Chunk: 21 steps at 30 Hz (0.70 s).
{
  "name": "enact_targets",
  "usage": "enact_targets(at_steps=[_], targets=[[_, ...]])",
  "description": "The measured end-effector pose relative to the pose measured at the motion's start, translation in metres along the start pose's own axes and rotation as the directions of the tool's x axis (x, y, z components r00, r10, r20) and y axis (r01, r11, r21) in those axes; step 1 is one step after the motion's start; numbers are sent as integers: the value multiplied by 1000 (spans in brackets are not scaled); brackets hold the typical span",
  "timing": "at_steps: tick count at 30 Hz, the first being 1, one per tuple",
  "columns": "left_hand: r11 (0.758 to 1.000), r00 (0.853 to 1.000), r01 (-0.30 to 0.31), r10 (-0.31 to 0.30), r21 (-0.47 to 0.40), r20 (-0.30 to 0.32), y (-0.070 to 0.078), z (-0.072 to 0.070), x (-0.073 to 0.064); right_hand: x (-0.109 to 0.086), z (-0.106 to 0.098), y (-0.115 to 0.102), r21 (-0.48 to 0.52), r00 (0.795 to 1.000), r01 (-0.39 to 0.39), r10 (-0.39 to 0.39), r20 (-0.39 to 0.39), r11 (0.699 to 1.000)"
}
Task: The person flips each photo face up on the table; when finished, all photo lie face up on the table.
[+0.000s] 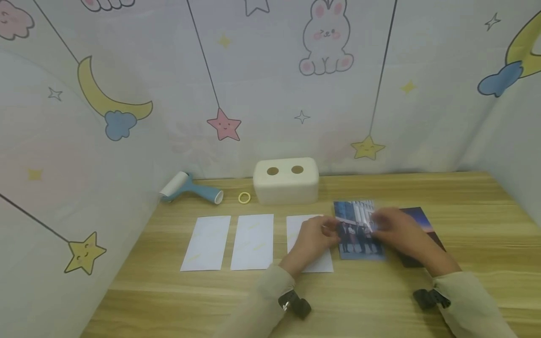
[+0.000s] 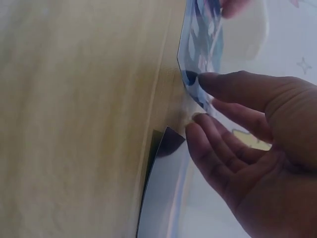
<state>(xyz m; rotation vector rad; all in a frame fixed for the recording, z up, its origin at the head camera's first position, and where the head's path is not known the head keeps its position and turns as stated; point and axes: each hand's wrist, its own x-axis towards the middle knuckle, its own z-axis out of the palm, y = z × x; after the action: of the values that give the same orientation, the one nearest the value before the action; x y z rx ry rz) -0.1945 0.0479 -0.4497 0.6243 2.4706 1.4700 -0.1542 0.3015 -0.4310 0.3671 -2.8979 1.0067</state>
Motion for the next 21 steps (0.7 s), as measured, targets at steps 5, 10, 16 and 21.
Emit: enact_targets(at_steps=[5,10,16,21], targets=[[1000,1000,-5,5,14,12,2,0,-2,0,-1,-2,-20,1000,4,-4,5,1000],[999,999,-4,3,32,34,3,0,-3,-1,-2,-4,-38,1000,15,-15,6,999],[997,998,-36,33,69,46,3,0,-3,0,-3,-4,-51,1000,28,-27,14,998],[992,997,-55,49,113,51,3,1,-3,0,-4,-3,-70,999,31,-30,23,997]])
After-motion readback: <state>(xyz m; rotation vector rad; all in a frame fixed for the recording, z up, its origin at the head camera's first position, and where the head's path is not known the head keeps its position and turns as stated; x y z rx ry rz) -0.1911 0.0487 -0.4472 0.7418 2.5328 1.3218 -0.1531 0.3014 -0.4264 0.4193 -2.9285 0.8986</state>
